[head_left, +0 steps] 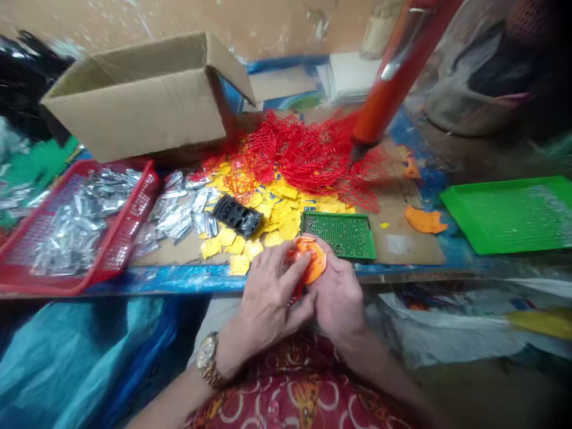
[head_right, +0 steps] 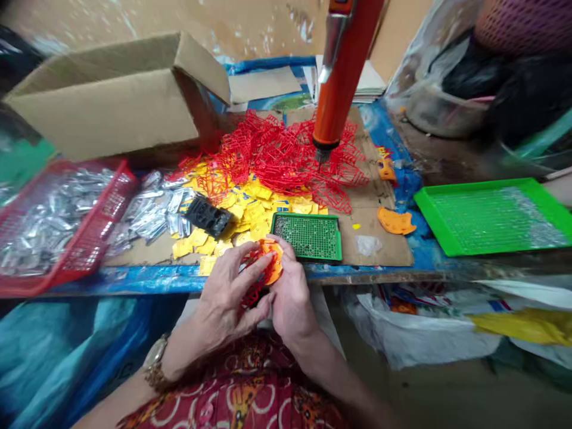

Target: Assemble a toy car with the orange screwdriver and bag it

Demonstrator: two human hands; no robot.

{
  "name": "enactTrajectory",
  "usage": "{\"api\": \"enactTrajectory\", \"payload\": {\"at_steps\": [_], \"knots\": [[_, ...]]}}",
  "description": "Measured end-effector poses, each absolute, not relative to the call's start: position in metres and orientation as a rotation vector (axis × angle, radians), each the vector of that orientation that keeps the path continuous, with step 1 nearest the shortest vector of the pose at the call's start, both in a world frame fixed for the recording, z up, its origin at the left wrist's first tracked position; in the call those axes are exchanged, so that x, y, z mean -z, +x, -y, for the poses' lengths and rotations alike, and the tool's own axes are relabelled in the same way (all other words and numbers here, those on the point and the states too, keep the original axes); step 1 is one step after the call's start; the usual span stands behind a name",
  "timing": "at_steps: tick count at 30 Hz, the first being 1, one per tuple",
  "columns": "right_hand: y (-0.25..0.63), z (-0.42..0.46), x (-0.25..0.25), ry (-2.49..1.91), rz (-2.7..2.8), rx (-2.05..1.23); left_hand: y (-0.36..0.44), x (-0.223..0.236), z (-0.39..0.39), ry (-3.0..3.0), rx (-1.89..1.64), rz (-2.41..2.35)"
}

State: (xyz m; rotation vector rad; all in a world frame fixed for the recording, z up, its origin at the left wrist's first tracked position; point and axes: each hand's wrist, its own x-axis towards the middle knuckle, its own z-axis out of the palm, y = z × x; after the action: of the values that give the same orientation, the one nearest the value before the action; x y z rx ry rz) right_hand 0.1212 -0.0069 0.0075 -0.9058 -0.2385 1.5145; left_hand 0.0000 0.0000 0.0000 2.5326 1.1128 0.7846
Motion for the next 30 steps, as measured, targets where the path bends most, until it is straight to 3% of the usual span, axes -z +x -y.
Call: {"api": "enactTrajectory", "payload": {"at_steps": [8, 30], "knots": [[0.1233, 0.0101, -0.0108, -0.843, 0.315, -1.562, -0.0017, 0.0094, -0.0021, 2.275, -1.0, -1.08], [0.1244, 0.0126, -0.0028, -0.973, 0.466, -1.546, 0.0018, 0.0029, -0.0008, 2.349, -0.885, -1.251]]}}
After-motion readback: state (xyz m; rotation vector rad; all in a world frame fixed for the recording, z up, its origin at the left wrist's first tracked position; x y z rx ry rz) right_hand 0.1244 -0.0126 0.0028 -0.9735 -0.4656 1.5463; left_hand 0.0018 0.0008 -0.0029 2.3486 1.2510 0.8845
